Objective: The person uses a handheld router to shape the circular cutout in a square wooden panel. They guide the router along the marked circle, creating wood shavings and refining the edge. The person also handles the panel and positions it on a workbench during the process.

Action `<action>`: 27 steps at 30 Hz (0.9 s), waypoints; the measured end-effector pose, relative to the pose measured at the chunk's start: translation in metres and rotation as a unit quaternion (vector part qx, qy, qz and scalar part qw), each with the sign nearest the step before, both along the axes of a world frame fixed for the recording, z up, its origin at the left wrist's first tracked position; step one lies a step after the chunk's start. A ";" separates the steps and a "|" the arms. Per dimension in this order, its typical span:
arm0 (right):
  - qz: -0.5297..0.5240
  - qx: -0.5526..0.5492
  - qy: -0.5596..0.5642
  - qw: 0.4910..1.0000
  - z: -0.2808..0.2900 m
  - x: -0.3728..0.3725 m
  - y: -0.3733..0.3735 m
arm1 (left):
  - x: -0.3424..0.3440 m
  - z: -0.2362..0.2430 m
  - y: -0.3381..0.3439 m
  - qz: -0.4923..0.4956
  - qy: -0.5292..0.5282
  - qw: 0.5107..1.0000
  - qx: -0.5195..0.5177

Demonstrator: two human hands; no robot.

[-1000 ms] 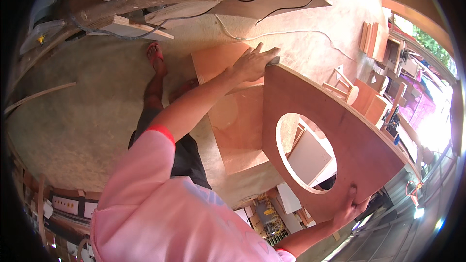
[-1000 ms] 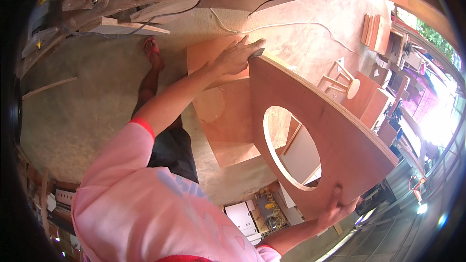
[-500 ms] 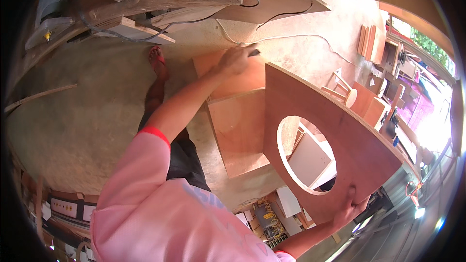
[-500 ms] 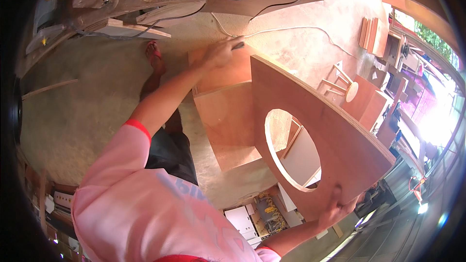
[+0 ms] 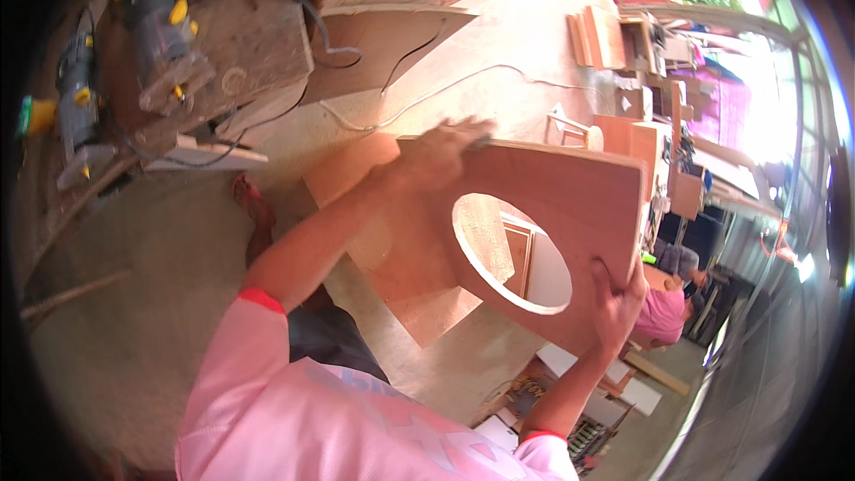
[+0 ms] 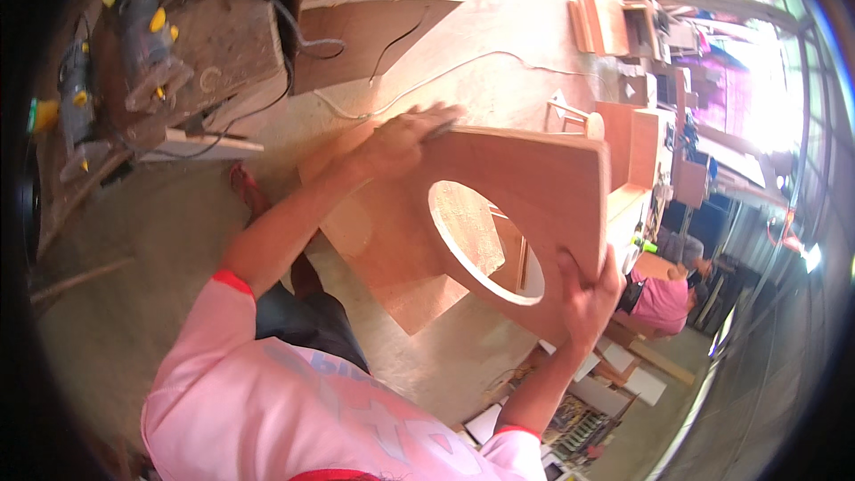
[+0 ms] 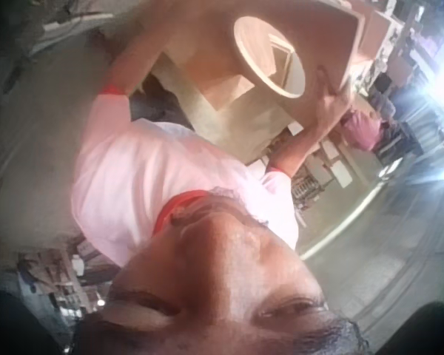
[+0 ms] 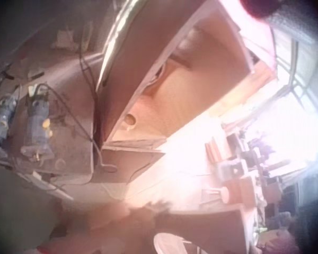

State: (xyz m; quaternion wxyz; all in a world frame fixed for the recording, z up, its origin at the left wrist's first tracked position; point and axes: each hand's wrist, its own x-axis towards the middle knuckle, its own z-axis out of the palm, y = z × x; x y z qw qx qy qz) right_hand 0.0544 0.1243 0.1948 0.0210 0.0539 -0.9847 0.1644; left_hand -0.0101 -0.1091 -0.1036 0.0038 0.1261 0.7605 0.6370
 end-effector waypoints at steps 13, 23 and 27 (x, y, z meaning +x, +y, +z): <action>-0.023 0.050 0.029 0.998 0.016 0.002 -0.011 | 0.005 0.009 -0.009 -0.007 0.000 0.999 0.035; 0.003 0.067 0.018 0.998 0.021 0.006 0.009 | -0.048 0.368 -0.042 0.065 0.163 0.983 0.044; 0.008 0.021 -0.009 1.000 0.021 0.000 0.020 | 0.014 0.246 -0.078 0.144 0.110 0.983 0.026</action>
